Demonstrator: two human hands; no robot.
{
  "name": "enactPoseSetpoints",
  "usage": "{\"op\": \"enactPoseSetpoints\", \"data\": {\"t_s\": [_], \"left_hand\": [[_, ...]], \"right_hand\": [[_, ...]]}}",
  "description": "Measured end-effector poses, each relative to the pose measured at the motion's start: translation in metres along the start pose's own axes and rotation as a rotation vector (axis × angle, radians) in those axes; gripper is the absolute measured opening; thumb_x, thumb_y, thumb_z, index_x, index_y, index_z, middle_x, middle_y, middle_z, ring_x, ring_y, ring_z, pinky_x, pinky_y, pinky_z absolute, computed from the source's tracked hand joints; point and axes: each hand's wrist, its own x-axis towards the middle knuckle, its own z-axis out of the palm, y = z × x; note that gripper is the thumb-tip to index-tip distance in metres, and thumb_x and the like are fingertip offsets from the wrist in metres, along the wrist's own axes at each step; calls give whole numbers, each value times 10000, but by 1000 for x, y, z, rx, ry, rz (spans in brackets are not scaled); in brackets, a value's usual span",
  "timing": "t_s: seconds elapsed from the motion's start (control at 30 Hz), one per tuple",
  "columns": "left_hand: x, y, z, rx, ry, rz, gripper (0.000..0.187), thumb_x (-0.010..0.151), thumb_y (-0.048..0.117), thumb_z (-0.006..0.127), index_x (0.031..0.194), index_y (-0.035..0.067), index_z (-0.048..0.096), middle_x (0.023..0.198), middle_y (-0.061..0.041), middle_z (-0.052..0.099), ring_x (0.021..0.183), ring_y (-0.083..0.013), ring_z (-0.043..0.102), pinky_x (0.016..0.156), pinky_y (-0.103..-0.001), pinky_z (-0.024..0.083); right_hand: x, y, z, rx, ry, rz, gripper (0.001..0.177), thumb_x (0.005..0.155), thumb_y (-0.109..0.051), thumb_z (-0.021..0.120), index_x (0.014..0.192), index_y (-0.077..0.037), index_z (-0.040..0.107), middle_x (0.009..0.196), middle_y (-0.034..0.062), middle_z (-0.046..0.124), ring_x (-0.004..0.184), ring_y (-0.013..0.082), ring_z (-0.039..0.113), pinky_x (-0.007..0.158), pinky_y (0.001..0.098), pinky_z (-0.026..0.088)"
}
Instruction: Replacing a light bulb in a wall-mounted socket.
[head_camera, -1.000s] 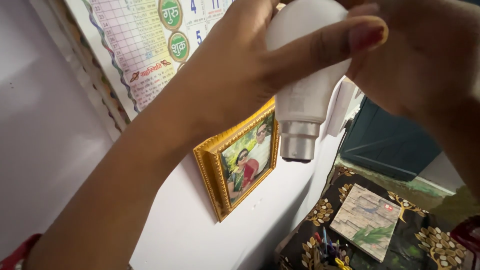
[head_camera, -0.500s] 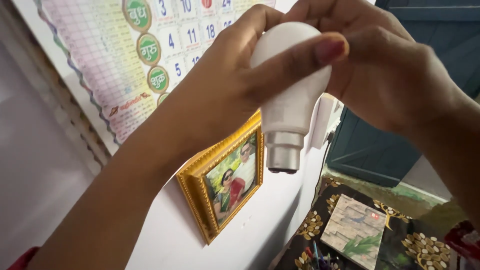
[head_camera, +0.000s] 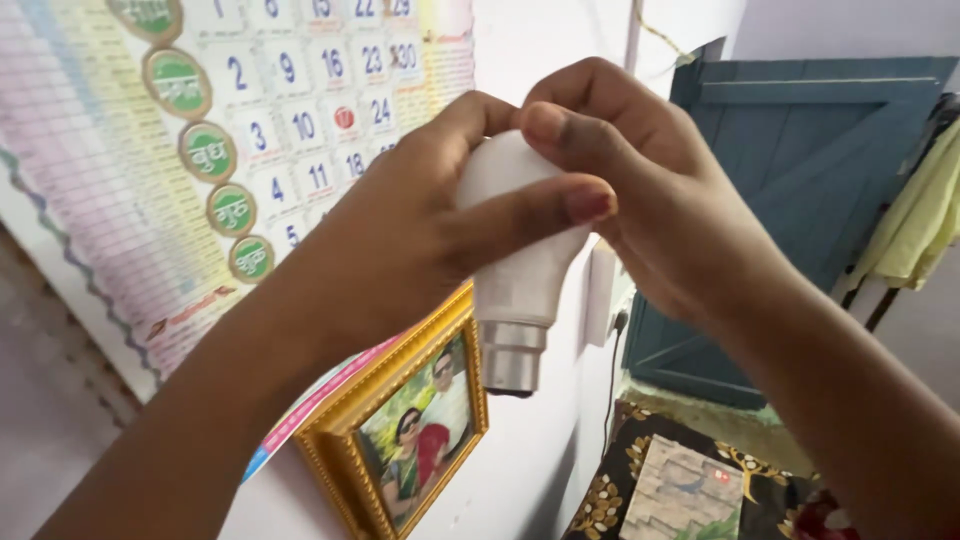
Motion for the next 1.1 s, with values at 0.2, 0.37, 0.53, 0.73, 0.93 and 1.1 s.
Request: {"op": "enactPoseSetpoints", "data": {"t_s": [0.2,0.37,0.53,0.73,0.93,1.1], "left_hand": [[6,0,-10,112,15,31,914,810,812,613,1299,41,566,931,-71,735,786,-131,768,635,-246,637],[14,4,-6,164,-16,-30,885,814,774,642,1336,61,575,951,-99,727,770,-169,759,620,-262,643],[20,-1,-3,149,-18,-37,850,838,738,651,1353,66,574,967,-110,720,773,-163,770,628,-271,625],[30,-15,11,81,-25,-106,808,851,719,652,1337,78,587,1004,-105,732,765,-192,769,638,-305,635],[30,-16,9,161,31,-83,838,823,704,687,1328,46,569,1024,-109,718,828,-194,768,677,-291,673],[26,-26,1,82,39,15,895,803,686,737,1364,26,513,1108,-133,725,971,-207,748,809,-309,642]], "right_hand": [[0,-16,-7,167,-295,-203,601,949,-367,796,1357,-35,504,1254,85,614,1138,165,649,997,302,570],[3,-1,-9,134,-120,-139,499,1017,-330,704,1320,15,508,1182,144,608,1042,190,639,914,350,581],[0,-2,-16,119,-155,-145,457,1031,-304,655,1326,13,509,1172,167,599,1032,208,643,932,392,597],[-1,5,-21,113,-118,-171,438,1026,-360,687,1305,-59,535,1212,97,617,1056,145,657,930,338,602],[4,11,-23,216,-33,-47,479,1024,-330,628,1334,22,532,1191,182,610,978,201,645,849,372,579],[11,12,-21,149,-176,-151,719,898,-374,774,1405,33,465,1331,185,546,1130,220,629,991,412,555]]}}
